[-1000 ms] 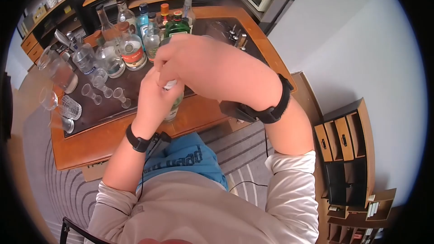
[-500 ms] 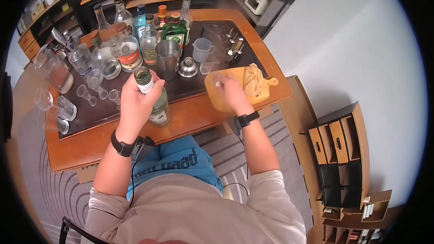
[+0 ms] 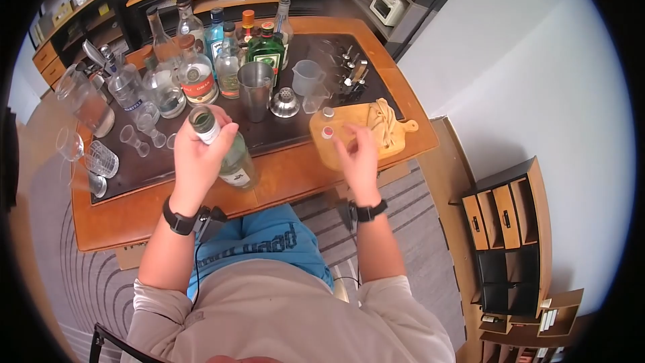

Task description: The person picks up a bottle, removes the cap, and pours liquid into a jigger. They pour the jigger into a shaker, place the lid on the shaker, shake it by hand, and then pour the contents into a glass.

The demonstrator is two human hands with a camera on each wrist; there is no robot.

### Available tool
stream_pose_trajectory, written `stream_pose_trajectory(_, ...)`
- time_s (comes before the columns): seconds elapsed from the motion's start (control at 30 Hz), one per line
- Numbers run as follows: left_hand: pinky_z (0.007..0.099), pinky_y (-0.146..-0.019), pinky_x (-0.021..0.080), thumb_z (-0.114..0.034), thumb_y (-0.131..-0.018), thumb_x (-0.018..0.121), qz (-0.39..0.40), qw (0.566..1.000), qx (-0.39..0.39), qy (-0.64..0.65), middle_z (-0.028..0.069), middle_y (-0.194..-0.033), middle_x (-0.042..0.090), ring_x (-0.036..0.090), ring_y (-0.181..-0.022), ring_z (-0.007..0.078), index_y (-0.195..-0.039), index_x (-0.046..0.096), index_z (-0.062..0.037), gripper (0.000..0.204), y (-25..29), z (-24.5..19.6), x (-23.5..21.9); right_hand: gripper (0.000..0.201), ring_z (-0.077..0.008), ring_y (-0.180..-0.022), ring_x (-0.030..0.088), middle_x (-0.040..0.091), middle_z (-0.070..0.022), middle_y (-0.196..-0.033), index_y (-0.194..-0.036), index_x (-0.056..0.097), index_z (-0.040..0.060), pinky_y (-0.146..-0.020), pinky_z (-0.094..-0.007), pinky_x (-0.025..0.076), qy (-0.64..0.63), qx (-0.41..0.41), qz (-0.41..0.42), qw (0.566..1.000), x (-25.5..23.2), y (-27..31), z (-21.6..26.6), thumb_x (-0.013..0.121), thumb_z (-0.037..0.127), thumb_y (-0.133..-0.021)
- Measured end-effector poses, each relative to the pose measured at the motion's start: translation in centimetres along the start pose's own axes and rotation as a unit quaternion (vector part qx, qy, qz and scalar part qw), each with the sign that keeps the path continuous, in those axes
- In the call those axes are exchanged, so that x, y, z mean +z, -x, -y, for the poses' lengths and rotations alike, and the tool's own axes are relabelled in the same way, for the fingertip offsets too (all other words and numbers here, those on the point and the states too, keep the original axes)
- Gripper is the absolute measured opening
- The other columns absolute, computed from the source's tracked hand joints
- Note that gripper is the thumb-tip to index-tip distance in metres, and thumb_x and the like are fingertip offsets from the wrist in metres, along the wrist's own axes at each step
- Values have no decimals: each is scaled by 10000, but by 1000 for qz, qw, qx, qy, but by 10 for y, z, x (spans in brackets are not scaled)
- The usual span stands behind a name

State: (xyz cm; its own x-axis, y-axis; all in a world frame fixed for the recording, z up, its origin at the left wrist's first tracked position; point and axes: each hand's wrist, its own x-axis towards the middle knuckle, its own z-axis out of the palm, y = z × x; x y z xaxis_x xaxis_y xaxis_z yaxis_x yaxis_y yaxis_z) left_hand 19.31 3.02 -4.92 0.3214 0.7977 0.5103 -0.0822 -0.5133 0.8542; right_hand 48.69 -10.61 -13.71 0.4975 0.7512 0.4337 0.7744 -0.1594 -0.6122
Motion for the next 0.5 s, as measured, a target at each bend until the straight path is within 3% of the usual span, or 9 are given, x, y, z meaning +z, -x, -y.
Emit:
stream_pose_trajectory(0.03, 311, -785, 517, -66, -892, 822, -11, 1000, 20, 13, 66, -930, 657, 646, -844, 176, -936, 662, -1, 178, -1, -1, -2, 402, -180, -930, 676, 672, -83, -1138, -1332, 665, 28, -823, -309, 552, -53, 41, -3, 998, 0, 12, -1, 797, 130, -966)
stream_pose_trajectory(0.1, 310, -821, 518, -58, -894, 820, 3, 999, 23, 25, 63, -985, 669, 650, -893, 163, -922, 657, -9, 172, 1, -8, -7, 427, -152, -963, 676, 667, -52, -1188, -1388, 634, 38, -839, -317, 567, -248, 96, 81, 961, 13, 43, 11, 778, 138, -999)
stream_pose_trajectory(0.2, 337, -900, 515, -21, -925, 765, 14, 990, 13, 138, 89, -1053, 660, 650, -999, 171, -918, 645, -22, 121, 6, -13, -9, 707, -249, -1211, 663, 553, -105, -1490, -1664, 376, 99, -990, -445, 609, -488, 223, 257, 804, 31, 76, 31, 719, 231, -1059)
stream_pose_trajectory(0.23, 337, -900, 515, -21, -925, 765, 14, 990, 10, 138, 89, -1053, 660, 650, -999, 171, -918, 645, -22, 121, 7, -16, -7, 707, -249, -1211, 663, 553, -105, -1490, -1664, 376, 99, -990, -445, 609, -488, 225, 257, 803, 36, 83, 40, 719, 231, -1059)
stream_pose_trajectory(0.3, 347, -942, 506, -11, -945, 735, 10, 967, -10, 256, 91, -1096, 645, 648, -1051, 183, -955, 639, -24, 98, 8, -25, -3, 880, -330, -1377, 595, 377, -106, -1683, -1742, 188, 155, -1061, -531, 591, -725, 217, 316, 572, 38, 90, 58, 717, 321, -1060)
stream_pose_trajectory(0.33, 347, -942, 506, -11, -945, 735, 5, 967, -9, 253, 91, -1096, 645, 648, -1051, 183, -955, 639, -24, 98, 9, -27, -4, 971, -404, -1439, 546, 287, -91, -1752, -1756, 123, 182, -1096, -582, 568, -760, 222, 328, 515, 38, 92, 58, 747, 345, -1030)
stream_pose_trajectory(0.43, 420, -1042, 504, -122, -986, 731, 36, 964, -13, 265, 104, -1150, 606, 616, -1096, 220, -1009, 578, -46, 172, 10, -30, -7, 933, -431, -1396, 569, 364, -117, -1708, -1738, 188, 191, -1050, -544, 596, -752, 217, 302, 544, 42, 106, 48, 764, 296, -1011)
stream_pose_trajectory(0.5, 340, -964, 498, -5, -959, 728, 13, 943, -55, 329, 71, -1157, 626, 627, -1081, 162, -981, 638, -40, 99, 10, -26, -6, 897, -435, -1379, 578, 408, -124, -1678, -1719, 228, 198, -1029, -524, 603, -761, 225, 291, 534, 50, 119, 34, 767, 276, -1007)
